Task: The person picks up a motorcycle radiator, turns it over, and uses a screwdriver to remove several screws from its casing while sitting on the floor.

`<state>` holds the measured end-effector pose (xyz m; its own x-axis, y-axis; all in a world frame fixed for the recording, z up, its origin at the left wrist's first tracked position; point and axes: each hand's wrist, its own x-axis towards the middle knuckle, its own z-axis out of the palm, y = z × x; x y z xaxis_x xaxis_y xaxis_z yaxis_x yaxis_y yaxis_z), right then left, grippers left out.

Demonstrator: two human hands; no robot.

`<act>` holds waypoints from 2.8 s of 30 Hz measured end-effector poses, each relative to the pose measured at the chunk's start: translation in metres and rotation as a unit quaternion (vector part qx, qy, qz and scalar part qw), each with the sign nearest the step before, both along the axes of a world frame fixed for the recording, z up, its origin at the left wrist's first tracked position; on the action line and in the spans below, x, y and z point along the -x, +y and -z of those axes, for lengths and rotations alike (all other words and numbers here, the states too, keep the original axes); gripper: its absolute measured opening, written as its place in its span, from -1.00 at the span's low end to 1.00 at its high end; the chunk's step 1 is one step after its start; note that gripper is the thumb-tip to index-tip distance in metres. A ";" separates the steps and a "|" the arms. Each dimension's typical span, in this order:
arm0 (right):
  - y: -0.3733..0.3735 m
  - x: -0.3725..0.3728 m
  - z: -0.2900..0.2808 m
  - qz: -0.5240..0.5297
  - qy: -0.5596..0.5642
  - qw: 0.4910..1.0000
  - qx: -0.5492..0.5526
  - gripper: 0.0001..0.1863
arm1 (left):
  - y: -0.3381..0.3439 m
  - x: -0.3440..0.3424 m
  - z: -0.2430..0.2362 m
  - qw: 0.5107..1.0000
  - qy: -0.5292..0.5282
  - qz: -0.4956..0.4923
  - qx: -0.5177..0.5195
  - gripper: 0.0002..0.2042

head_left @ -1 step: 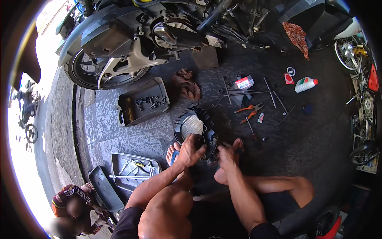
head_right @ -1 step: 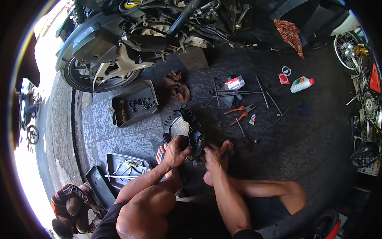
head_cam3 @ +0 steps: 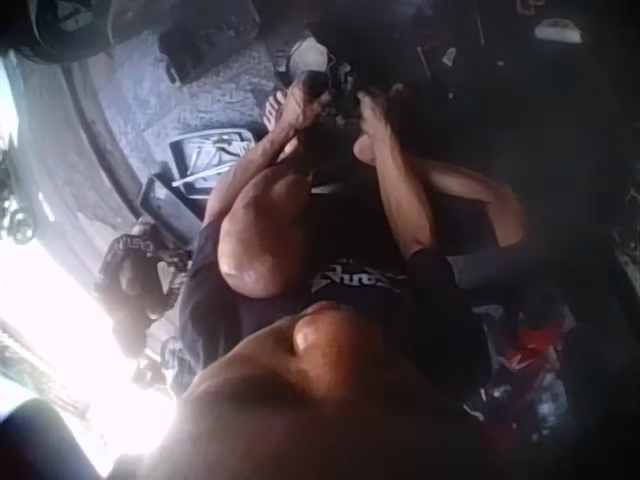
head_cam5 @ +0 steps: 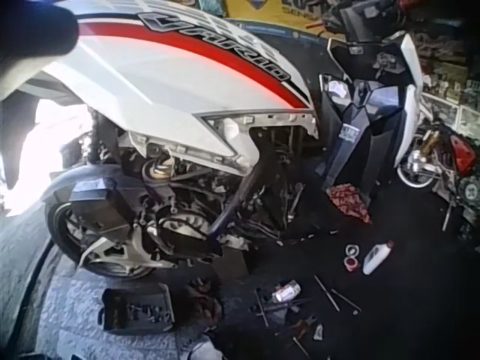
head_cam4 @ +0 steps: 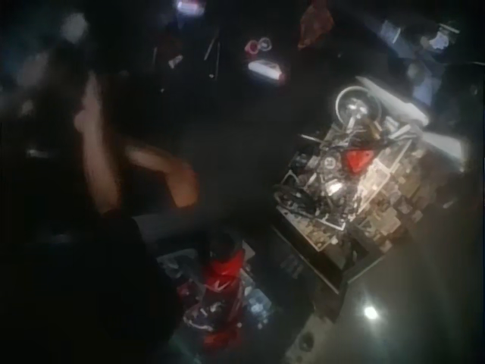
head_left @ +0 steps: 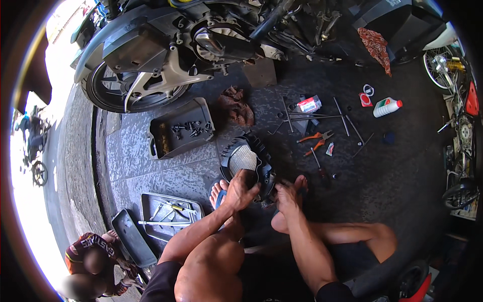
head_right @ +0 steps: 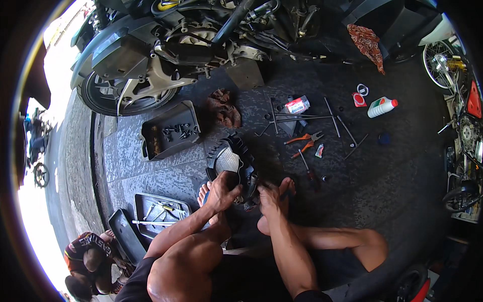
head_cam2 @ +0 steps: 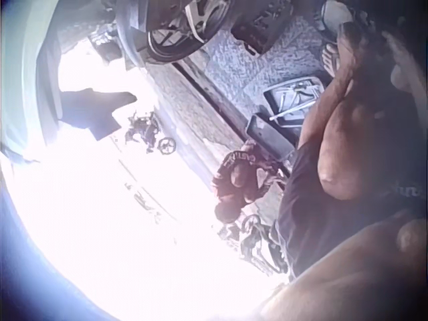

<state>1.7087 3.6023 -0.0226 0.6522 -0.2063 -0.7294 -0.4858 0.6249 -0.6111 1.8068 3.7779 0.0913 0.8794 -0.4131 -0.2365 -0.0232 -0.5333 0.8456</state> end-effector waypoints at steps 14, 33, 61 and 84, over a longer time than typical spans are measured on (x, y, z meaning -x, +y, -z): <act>0.001 -0.048 -0.115 -0.081 -0.076 0.985 0.131 -0.79 | 0.011 -0.002 0.001 0.961 0.121 -0.160 0.192 -0.75; 0.045 -0.030 -0.072 0.158 -0.189 0.899 -0.361 -0.56 | 0.019 -0.001 -0.043 0.965 -0.258 0.026 0.034 -0.56; 0.037 -0.061 -0.140 -0.332 -0.053 0.896 0.290 -0.81 | 0.055 -0.034 0.134 0.737 0.346 -0.425 0.396 -0.59; 0.110 -0.059 -0.130 -0.349 -0.257 0.768 0.471 -0.87 | 0.076 0.044 0.068 0.774 0.490 -0.232 0.326 -0.52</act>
